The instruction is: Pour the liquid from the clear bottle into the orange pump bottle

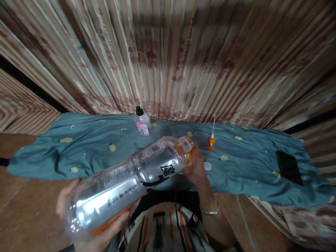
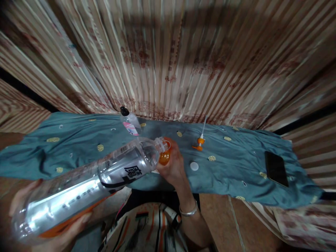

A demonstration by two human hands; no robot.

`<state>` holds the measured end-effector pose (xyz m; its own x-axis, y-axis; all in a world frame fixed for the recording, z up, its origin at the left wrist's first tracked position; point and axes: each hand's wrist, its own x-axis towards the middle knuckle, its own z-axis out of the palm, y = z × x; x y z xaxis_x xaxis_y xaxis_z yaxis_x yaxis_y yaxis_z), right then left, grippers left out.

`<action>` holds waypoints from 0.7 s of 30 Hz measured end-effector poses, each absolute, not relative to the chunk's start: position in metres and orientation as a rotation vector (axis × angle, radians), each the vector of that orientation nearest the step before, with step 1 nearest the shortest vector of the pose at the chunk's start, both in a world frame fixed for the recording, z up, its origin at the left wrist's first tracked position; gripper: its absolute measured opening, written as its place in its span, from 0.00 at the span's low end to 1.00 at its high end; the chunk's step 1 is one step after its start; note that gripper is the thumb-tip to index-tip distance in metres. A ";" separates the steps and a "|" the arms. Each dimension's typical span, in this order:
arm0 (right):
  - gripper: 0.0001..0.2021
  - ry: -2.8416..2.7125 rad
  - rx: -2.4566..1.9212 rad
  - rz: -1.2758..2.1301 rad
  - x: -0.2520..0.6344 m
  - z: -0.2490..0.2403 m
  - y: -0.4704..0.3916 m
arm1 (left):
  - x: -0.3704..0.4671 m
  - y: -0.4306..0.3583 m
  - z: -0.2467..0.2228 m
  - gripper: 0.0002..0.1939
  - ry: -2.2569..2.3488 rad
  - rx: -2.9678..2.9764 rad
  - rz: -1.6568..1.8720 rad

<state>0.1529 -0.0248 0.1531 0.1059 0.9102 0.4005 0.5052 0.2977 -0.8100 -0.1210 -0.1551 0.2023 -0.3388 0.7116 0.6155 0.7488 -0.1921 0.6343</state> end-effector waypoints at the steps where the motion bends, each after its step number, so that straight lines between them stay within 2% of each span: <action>1: 0.32 -1.552 -1.349 0.494 0.153 0.152 -0.024 | -0.120 -0.155 0.203 0.54 -1.952 -1.789 -1.592; 11: 0.33 -1.544 -1.299 0.492 0.153 0.149 -0.023 | -0.127 -0.155 0.188 0.54 -1.976 -1.778 -1.625; 17: 0.34 -1.537 -1.265 0.482 0.152 0.149 -0.021 | -0.112 -0.153 0.196 0.50 -2.046 -1.690 -1.693; 21: 0.34 -1.549 -1.268 0.497 0.153 0.150 -0.020 | -0.117 -0.153 0.190 0.52 -2.044 -1.716 -1.739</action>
<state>0.1525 -0.0205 0.1501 0.0839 0.8921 0.4441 0.4671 0.3584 -0.8083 -0.1166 -0.1535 0.1896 -0.4190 0.7150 0.5597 0.6671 -0.1757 0.7239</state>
